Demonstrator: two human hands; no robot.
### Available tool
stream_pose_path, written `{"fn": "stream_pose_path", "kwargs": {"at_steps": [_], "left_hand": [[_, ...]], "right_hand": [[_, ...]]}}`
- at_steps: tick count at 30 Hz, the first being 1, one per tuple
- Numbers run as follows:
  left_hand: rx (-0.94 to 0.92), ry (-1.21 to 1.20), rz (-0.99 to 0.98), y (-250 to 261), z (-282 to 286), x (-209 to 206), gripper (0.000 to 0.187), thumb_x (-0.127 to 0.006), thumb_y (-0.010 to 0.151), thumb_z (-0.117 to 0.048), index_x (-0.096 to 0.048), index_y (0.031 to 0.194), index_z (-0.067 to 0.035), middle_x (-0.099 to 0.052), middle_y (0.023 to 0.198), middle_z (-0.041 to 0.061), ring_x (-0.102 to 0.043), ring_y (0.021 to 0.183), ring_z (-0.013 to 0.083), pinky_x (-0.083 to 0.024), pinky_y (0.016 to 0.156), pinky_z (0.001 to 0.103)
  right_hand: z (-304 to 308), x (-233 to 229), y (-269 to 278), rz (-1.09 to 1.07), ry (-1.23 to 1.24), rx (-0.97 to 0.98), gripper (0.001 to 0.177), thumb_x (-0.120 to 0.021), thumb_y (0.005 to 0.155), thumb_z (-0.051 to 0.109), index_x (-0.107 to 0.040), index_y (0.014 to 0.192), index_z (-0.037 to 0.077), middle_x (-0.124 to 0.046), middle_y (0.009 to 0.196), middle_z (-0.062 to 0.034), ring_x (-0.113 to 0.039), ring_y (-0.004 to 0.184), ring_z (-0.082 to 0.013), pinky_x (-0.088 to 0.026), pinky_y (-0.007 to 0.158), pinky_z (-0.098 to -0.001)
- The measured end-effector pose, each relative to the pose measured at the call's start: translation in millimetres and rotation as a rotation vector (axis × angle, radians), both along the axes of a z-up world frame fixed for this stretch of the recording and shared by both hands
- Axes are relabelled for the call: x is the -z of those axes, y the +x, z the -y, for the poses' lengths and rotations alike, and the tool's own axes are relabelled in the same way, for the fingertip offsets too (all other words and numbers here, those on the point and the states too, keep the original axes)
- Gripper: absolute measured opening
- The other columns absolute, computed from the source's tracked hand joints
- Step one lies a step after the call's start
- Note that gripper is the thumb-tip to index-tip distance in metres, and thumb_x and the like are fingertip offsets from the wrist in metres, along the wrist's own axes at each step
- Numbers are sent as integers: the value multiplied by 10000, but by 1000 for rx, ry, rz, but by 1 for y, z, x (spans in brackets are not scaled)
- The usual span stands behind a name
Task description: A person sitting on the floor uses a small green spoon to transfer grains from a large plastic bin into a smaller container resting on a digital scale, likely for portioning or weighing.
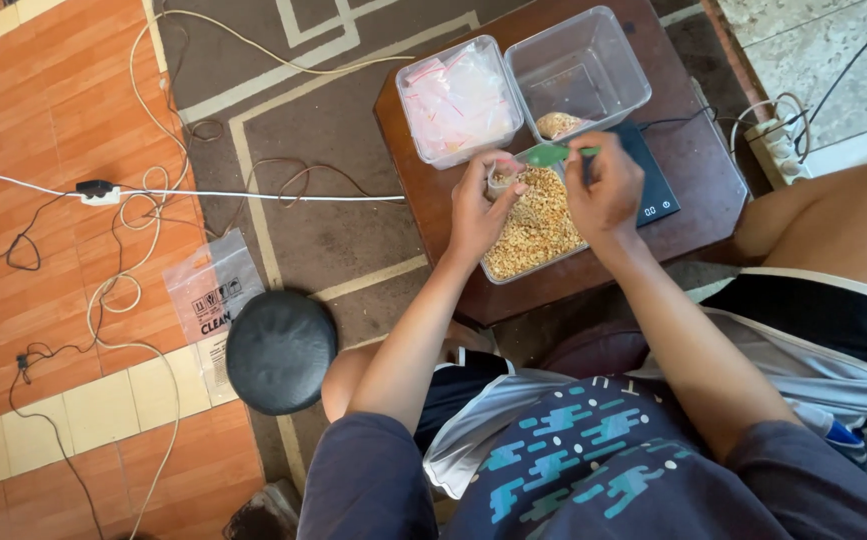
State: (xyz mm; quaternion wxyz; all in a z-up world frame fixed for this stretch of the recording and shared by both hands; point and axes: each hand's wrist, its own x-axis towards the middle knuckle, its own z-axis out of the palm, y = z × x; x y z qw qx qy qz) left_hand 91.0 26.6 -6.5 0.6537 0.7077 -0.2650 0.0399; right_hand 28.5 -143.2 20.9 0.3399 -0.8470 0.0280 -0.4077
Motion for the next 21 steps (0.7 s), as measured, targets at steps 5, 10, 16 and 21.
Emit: {"fn": "stream_pose_path", "kwargs": {"at_steps": [5,10,16,21], "left_hand": [[-20,12,12,3,-2,3,397,-791,929,-318,-605,1219,-120,-761,1054,113,-727,1022,317,-543,950,470],[-28,18,47,4,-2,5,376,-801,911,-312,-616,1179,-125,-777,1034,90,-736,1003,313,-538,975,472],[-37,57,30,3,-1,6,393,-798,923,-314,-606,1212,-132,-777,1049,68,-731,1018,285,-524,994,467],[-64,68,-27,1,3,5,407,-817,912,-291,-619,1227,-124,-775,1053,67,-731,1023,273,-551,959,451]], "right_hand": [[-7,17,-4,-287,-123,23,174,-735,919,47,-696,1041,164,-679,782,-104,-684,756,-343,-561,681,-459],[-11,4,-5,-438,-135,-16,122,-721,932,10,-694,1017,95,-725,790,-131,-668,776,-325,-576,662,-445],[-9,10,-6,-331,-7,-37,150,-719,907,-62,-698,988,63,-704,816,-157,-649,712,-345,-545,587,-453],[2,34,2,-358,311,-47,121,-697,940,-1,-699,982,112,-729,786,-128,-632,636,-229,-472,564,-339]]}}
